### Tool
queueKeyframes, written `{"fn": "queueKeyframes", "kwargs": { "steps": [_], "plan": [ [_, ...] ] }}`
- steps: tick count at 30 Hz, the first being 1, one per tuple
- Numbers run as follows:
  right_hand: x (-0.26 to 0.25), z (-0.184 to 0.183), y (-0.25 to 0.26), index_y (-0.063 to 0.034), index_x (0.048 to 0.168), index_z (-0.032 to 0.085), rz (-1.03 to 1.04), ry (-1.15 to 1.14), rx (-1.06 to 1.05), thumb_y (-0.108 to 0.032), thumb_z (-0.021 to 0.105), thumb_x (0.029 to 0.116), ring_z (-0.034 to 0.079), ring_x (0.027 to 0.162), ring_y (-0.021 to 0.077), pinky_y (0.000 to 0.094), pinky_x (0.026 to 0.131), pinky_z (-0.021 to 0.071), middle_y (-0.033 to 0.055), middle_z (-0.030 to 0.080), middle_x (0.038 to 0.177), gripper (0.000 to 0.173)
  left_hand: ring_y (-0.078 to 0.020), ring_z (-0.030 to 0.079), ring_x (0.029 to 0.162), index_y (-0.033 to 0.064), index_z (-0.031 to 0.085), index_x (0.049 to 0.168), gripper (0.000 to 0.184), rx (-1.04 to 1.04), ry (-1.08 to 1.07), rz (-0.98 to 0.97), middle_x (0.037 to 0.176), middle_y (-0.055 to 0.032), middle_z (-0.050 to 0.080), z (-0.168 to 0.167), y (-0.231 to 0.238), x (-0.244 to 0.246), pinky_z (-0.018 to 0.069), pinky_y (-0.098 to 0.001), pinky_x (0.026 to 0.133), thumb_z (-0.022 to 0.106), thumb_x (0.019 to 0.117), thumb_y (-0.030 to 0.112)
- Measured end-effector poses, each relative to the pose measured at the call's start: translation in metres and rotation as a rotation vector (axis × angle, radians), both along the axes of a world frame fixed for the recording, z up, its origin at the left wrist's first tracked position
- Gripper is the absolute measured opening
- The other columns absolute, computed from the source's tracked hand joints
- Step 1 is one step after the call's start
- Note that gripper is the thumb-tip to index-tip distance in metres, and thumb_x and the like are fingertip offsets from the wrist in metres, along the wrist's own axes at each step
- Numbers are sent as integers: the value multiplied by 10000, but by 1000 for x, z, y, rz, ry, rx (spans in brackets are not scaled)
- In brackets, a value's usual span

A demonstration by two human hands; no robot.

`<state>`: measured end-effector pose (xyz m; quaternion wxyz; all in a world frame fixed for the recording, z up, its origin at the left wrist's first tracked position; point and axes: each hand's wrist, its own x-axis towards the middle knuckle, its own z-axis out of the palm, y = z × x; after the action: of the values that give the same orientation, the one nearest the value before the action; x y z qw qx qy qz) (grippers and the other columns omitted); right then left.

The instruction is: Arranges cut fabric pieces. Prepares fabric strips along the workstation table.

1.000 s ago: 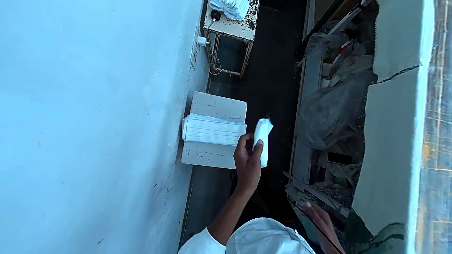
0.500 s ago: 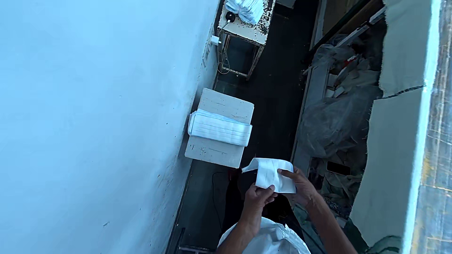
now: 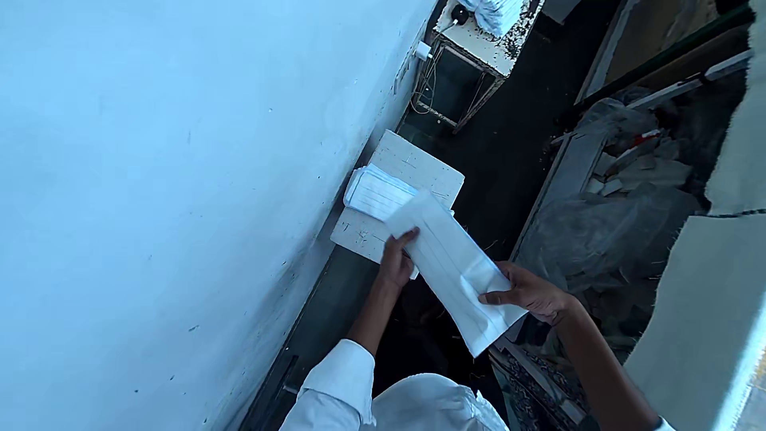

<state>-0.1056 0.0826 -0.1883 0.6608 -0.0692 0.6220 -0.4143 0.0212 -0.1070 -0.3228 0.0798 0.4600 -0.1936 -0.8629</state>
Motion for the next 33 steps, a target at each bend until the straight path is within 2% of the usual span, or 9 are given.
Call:
{"fn": "queueKeyframes", "kwargs": {
  "steps": [4, 9, 14, 16, 18, 21, 24, 28, 33],
  "plan": [
    [-20, -54, -6, -18, 1238, 630, -55, 224, 68, 11, 666, 938, 716, 844, 147, 325, 778, 618, 85, 731, 998, 303, -151, 689, 974, 35, 476, 1336, 366, -253, -67, 121, 1132, -79, 667, -39, -68, -1, 596, -347, 871, 595, 991, 2],
    [-25, -168, -26, 31, 1199, 616, -246, 440, 147, -27, 759, 890, 684, 902, 217, 410, 825, 589, 169, 684, 1035, 345, -176, 661, 1025, 18, 495, 1381, 483, -527, -157, 48, 1237, -114, 614, -99, -130, -2, 587, -354, 872, 663, 933, -48],
    [-17, -204, -64, -26, 1392, 487, -475, 375, 359, 16, 644, 968, 653, 1007, 138, 311, 920, 534, 123, 663, 1165, 454, -144, 672, 959, 31, 535, 1325, 505, -714, -296, -71, 1130, -89, 660, -152, -160, -3, 588, -332, 829, 724, 868, -69],
    [-12, -263, -50, 20, 1349, 502, -581, 472, 192, 16, 673, 948, 691, 894, 160, 328, 795, 585, 150, 689, 1060, 436, -151, 666, 931, 14, 514, 1323, 553, -820, -387, -164, 1088, -110, 665, -161, -160, -6, 581, -346, 826, 741, 829, -88],
    [-10, -291, -45, -7, 1377, 462, -622, 448, 177, -19, 679, 960, 702, 890, 194, 361, 763, 592, 162, 694, 1093, 471, -173, 671, 950, 4, 481, 1344, 600, -908, -452, -243, 1122, -145, 674, -168, -157, -8, 570, -367, 852, 748, 816, -93],
    [-4, -300, -44, -28, 1386, 438, -662, 489, 241, 10, 722, 915, 695, 835, 226, 399, 729, 599, 162, 681, 1068, 551, -145, 659, 928, 11, 467, 1345, 582, -951, -484, -271, 1114, -141, 669, -173, -154, -9, 551, -338, 856, 766, 847, -19],
    [-1, -298, -47, -16, 1380, 460, -668, 634, 205, 53, 696, 904, 695, 826, 185, 352, 746, 580, 150, 708, 1046, 536, -90, 654, 882, 33, 487, 1349, 530, -957, -486, -278, 1075, -102, 687, -172, -157, -11, 536, -296, 838, 769, 911, 130],
    [-1, -295, -53, -14, 1377, 471, -679, 754, 140, 43, 683, 919, 707, 786, 157, 313, 721, 582, 143, 729, 1021, 509, -48, 673, 845, 28, 459, 1301, 505, -1017, -342, -267, 1012, -32, 674, -167, -164, -13, 581, -260, 809, 711, 872, -61],
    [3, -304, -54, -12, 1383, 462, -767, 772, 175, 34, 688, 920, 692, 758, 150, 306, 707, 577, 128, 719, 987, 517, -74, 646, 982, 6, 483, 1300, 482, -1157, -260, -274, 1138, -51, 629, -179, -169, -6, 567, -277, 860, 696, 871, -43]
  ]
}}
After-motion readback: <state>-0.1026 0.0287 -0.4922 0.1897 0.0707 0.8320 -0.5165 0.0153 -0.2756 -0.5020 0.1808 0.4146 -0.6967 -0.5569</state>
